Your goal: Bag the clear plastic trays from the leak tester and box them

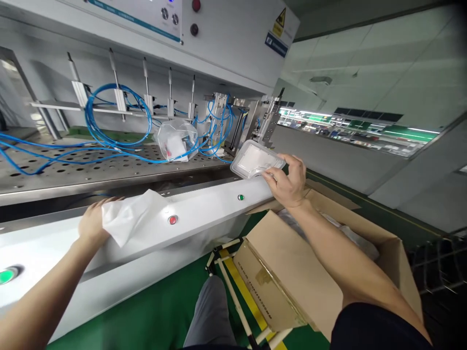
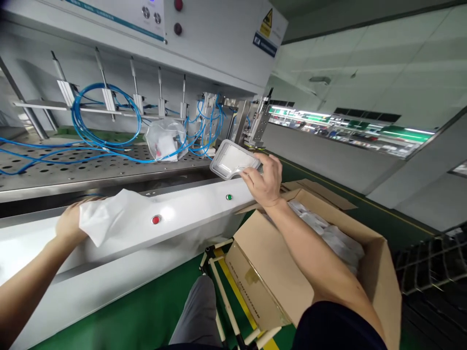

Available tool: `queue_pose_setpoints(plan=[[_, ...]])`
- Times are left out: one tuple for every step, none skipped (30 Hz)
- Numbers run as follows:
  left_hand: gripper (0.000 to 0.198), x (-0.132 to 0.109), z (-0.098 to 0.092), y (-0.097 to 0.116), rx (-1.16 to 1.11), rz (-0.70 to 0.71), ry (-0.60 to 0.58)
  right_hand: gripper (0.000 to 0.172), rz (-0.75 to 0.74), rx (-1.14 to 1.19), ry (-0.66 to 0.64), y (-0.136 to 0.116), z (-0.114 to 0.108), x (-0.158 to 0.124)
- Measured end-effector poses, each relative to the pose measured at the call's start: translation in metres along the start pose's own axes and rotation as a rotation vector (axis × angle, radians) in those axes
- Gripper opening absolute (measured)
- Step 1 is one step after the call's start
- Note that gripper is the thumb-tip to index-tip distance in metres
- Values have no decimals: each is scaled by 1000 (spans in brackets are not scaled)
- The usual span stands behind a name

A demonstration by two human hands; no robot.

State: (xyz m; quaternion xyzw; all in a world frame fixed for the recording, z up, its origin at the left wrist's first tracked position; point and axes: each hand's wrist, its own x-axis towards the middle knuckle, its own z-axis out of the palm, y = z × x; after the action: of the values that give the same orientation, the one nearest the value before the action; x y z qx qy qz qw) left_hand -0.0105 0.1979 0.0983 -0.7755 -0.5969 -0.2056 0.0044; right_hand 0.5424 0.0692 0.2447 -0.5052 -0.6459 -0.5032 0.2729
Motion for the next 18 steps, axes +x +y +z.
queue_pose_setpoints(plan=[[45, 0, -3, 1, -69, -13, 2, 23, -9, -5, 19, -7, -3, -2], [45, -1, -6, 2, -140, -35, -7, 24, -14, -3, 34, -16, -7, -4], [46, -2, -10, 4, -214, -69, -26, 25, -10, 6, 40, -25, -12, -8], [47, -5, -15, 5, -265, -87, -52, 25, 5, 21, 41, -36, -17, -12], [47, -8, -20, 7, -299, -75, -75, 24, 23, 43, 42, -48, -22, -16], [48, -13, -26, 9, -334, -28, -99, 23, 36, 68, 47, -61, -29, -19], [46, -19, -31, 12, -370, 20, -114, 21, 37, 97, 57, -74, -36, -20], [39, -26, -37, 15, -404, 64, -139, 20, 27, 126, 62, -87, -43, -20], [33, -34, -42, 18, -439, 92, -161, 18, 7, 156, 58, -100, -51, -18], [31, -41, -48, 22, -496, 113, -198, 16, -22, 188, 47, -113, -60, -14], [31, -48, -53, 26, -577, 115, -253, 14, -55, 223, 32, -126, -68, -8], [31, -54, -57, 30, -619, 95, -307, 12, -86, 264, 19, -138, -77, -1], [32, -60, -61, 34, -625, 68, -351, 11, -113, 309, 8, -151, -85, 8], [32, -64, -64, 37, -606, 36, -381, 10, -136, 359, -3, -163, -92, 16], [34, -68, -66, 40, -566, 7, -402, 10, -153, 410, -16, -176, -99, 24], [37, -71, -67, 42, -526, -15, -415, 10, -166, 463, -32, -188, -105, 31], [38, -73, -67, 43, -503, -28, -425, 9, -176, 517, -56, -200, -111, 37], [37, -76, -67, 45, -495, -34, -438, 9, -182, 575, -82, -211, -115, 42]])
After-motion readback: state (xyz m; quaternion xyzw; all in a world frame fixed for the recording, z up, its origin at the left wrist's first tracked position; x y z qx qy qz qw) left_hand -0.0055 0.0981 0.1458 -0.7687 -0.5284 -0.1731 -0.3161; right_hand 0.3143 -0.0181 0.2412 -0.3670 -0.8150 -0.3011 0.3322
